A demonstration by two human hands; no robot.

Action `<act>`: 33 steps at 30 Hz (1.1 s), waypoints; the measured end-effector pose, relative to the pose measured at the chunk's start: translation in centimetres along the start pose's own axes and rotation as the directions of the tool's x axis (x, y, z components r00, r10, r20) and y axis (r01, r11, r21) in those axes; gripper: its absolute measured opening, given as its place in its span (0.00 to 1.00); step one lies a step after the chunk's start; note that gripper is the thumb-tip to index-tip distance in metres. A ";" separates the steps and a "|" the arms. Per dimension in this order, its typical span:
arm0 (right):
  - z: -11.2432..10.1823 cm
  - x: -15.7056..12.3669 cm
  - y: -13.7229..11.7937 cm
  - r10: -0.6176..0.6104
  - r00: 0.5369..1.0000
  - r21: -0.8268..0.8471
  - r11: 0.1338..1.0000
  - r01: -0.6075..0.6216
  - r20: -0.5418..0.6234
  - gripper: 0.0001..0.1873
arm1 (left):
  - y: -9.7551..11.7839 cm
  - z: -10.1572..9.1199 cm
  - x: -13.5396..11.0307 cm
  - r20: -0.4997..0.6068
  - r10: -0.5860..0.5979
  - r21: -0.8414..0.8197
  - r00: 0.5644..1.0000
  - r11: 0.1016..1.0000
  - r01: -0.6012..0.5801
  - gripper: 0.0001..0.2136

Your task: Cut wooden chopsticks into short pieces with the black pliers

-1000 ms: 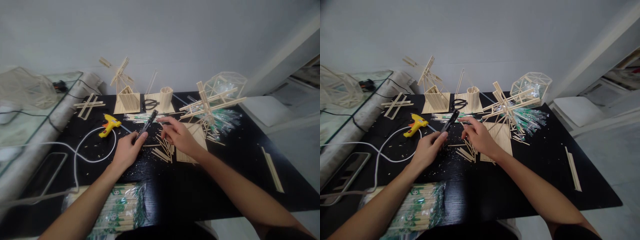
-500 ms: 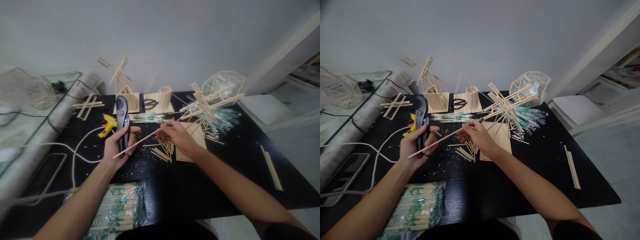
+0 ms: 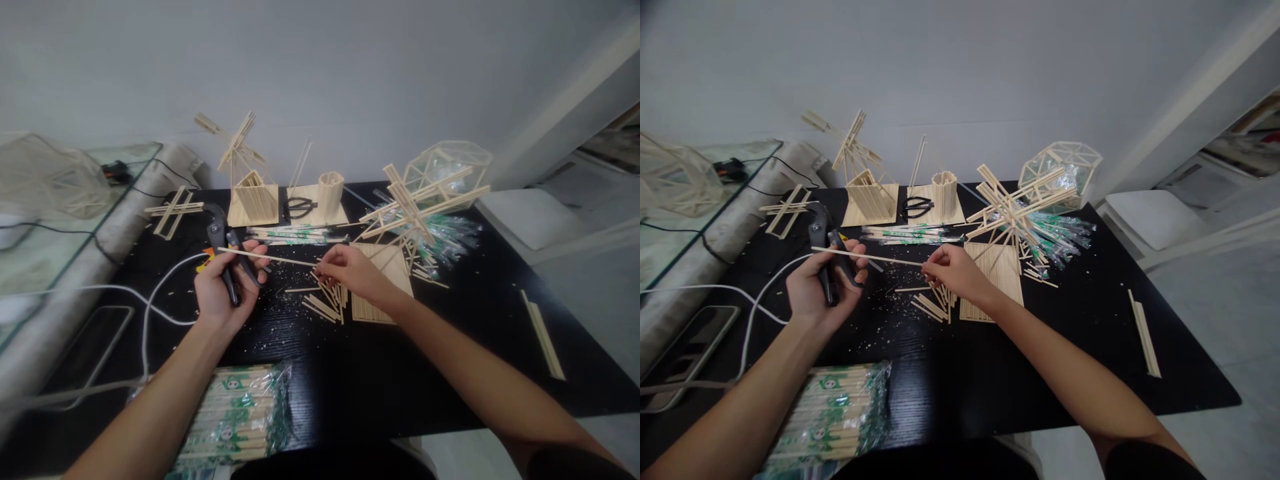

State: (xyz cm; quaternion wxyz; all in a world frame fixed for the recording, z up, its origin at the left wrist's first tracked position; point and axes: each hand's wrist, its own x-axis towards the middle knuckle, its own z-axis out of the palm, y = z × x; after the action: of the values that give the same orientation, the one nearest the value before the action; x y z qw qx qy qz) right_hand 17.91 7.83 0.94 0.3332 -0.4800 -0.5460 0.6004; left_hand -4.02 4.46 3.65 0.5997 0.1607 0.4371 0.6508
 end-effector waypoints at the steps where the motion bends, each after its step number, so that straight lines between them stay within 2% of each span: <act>1: -0.1 -0.1 0.0 -0.075 0.996 -0.170 0.983 0.067 -0.042 0.08 | 0.0 0.0 0.0 0.010 -0.002 -0.005 1.000 1.000 0.002 0.11; 3: -0.4 -0.4 0.1 -0.202 0.976 -0.491 0.860 0.136 -0.084 0.09 | -0.1 0.0 0.0 0.020 -0.013 -0.017 1.000 1.000 0.013 0.10; 5: -0.6 -0.5 0.3 -0.226 0.972 -0.695 0.710 0.117 -0.067 0.11 | -0.1 0.1 -0.1 0.019 -0.026 -0.031 0.999 0.999 0.027 0.09; 7: -0.5 -0.5 0.7 -0.186 0.982 -0.788 0.610 0.083 -0.041 0.12 | 0.0 0.2 -0.1 0.022 -0.033 -0.043 0.999 0.999 0.034 0.09; 11: -0.2 -0.4 1.3 -0.114 0.994 -0.842 0.537 0.059 -0.003 0.12 | 0.0 0.2 -0.2 0.040 -0.052 -0.052 0.998 0.997 0.054 0.10; 13: -0.1 -0.4 1.4 -0.110 0.994 -0.844 0.534 0.054 -0.006 0.13 | 0.0 0.1 -0.2 0.045 -0.053 -0.052 0.998 0.997 0.056 0.11; 16: -0.2 -0.4 1.2 -0.139 0.989 -0.816 0.576 0.049 -0.039 0.13 | -0.1 0.0 -0.2 0.053 -0.041 -0.056 0.998 0.997 0.044 0.14; 21: -0.9 -0.4 -0.1 -0.236 0.969 -0.662 0.738 0.133 -0.068 0.02 | -0.4 -0.3 -0.1 0.086 -0.047 -0.054 0.995 0.997 0.051 0.13; 24: -1.1 -0.5 -0.8 -0.291 0.953 -0.552 0.810 0.197 -0.087 0.03 | -0.5 -0.5 0.0 0.107 -0.049 -0.059 0.993 0.997 0.055 0.11; 28: -0.9 -0.6 -1.0 -0.355 0.928 -0.479 0.837 0.264 -0.109 0.05 | -0.5 -0.7 0.1 0.118 -0.045 -0.049 0.992 0.997 0.051 0.12; 33: -0.7 -0.8 -1.0 -0.415 0.906 -0.445 0.829 0.339 -0.084 0.04 | -0.5 -0.3 -0.3 0.138 -0.061 -0.006 0.989 0.998 0.062 0.14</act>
State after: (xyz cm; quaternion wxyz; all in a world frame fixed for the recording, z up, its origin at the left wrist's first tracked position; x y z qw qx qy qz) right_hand 18.66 7.53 2.12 0.3813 -0.4739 -0.7146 0.3457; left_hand -3.84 4.02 3.19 0.6490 0.1885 0.3959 0.6217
